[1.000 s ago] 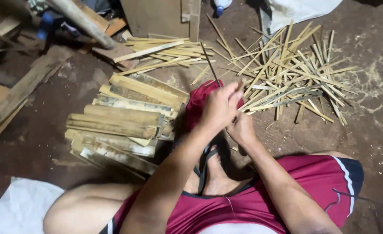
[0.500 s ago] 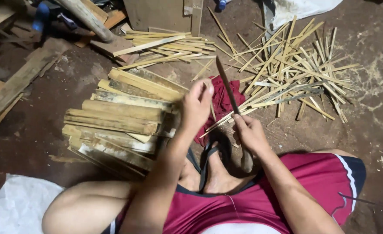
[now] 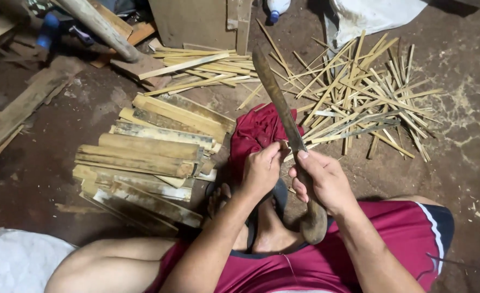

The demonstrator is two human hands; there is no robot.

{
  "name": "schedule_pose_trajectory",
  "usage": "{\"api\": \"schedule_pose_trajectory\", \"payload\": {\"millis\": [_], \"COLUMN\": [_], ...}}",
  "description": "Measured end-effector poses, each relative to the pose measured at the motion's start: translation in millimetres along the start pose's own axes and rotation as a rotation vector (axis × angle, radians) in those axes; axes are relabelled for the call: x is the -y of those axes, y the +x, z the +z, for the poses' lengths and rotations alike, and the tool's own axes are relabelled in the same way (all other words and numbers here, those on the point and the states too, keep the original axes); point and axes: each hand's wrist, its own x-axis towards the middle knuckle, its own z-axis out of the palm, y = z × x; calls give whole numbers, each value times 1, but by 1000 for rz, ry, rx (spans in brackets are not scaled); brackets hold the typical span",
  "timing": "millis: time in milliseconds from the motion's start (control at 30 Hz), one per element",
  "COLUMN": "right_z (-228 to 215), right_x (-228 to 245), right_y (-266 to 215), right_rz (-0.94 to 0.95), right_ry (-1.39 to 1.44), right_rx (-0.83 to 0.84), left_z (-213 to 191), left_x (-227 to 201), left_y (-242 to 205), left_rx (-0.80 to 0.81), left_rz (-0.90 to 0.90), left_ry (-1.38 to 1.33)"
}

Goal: Splitting bamboo pieces into thin strips using a large knife.

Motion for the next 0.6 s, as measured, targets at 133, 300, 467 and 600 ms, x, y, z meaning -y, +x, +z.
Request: {"api": "schedule_pose_trajectory", "payload": {"millis": [133,300,467,600], "right_z": [-1,8,2,16], "right_x": [-6,7,-19,-23], "right_y": [2,-5,-4,-9], "right_rz": [-1,49,-1,-367], "right_ry": [-19,14,-86,-493], "right_rx": [4,-108,-153,-174], "left_z": [-3,0,8,6], "left_x": [-8,-1,7,-7], "left_y": [3,0,-1,4], "left_rx": [6,27,27,53], "left_rz": [30,50,51,88], "left_ry": [38,17,-3,-72]}}
